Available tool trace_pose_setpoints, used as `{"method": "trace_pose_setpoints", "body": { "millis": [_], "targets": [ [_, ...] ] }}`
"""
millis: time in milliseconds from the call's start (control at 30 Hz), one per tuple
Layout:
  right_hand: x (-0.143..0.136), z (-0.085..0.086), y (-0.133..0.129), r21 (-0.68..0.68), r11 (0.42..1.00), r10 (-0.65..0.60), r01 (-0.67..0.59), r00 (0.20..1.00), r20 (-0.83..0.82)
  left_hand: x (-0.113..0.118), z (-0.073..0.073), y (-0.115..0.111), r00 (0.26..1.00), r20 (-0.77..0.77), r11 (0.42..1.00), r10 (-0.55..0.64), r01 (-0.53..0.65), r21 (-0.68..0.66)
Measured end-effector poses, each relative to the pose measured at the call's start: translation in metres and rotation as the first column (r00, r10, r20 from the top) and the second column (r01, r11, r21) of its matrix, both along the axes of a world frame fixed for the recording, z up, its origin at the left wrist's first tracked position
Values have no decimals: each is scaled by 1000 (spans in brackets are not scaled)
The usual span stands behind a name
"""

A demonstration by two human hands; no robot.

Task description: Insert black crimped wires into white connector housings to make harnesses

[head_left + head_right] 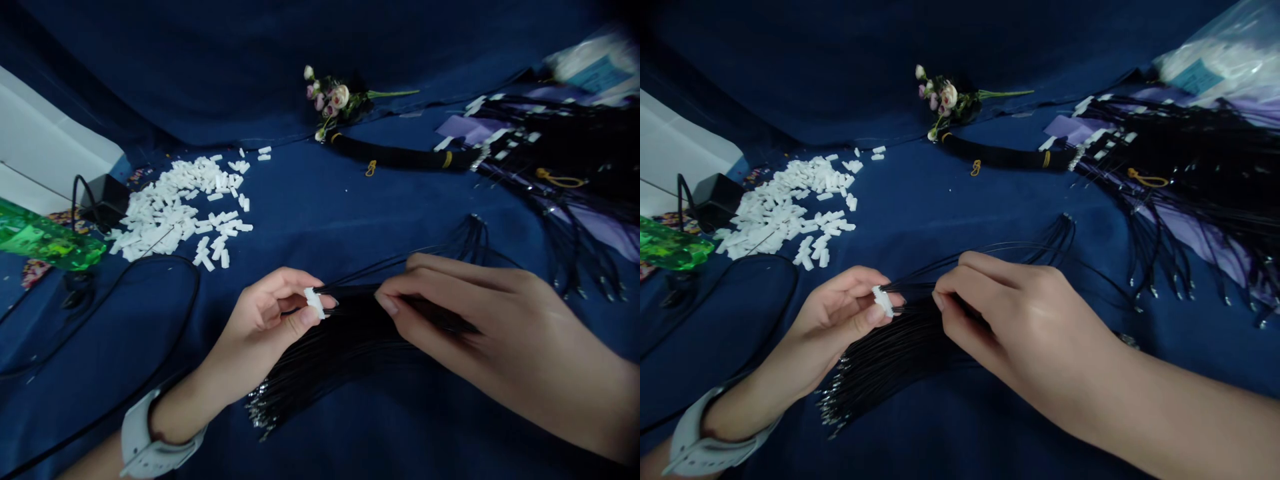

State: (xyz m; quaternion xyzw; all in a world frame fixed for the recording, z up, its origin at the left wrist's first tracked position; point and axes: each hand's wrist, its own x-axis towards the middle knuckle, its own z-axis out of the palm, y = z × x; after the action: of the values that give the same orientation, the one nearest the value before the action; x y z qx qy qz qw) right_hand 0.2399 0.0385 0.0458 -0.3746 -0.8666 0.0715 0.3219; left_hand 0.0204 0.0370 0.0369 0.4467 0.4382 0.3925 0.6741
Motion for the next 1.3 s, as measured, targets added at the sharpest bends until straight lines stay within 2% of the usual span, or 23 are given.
{"method": "trace_pose_setpoints", "body": {
  "millis": [100,200,500,700,867,1067,1167,1300],
  "targets": [
    [-1,-3,1,23,1000,4,-4,999,32,0,0,1,998,-58,1000,18,-18,-2],
    [-2,-6,2,129,992,-9,-4,995,101,2,-1,1,993,-111,999,25,-27,-17],
    [-12,-11,6,299,941,59,-157,948,312,4,0,-1,987,-157,999,-36,31,-29],
    [-16,-24,7,341,930,52,-141,965,257,7,0,0,988,-156,999,-22,17,-35],
    [-19,-33,10,293,942,92,-163,966,241,8,-3,-1,985,-168,999,-21,17,-27],
    [-15,-23,13,194,967,118,-168,963,242,7,-4,3,985,-168,999,-45,40,-35],
    [-11,-10,8,239,962,84,-133,975,205,4,-5,5,986,-152,998,-64,60,-34],
    [-12,-2,-6,251,935,221,-249,966,133,0,-8,8,991,-121,998,-52,54,12]
  ]
}}
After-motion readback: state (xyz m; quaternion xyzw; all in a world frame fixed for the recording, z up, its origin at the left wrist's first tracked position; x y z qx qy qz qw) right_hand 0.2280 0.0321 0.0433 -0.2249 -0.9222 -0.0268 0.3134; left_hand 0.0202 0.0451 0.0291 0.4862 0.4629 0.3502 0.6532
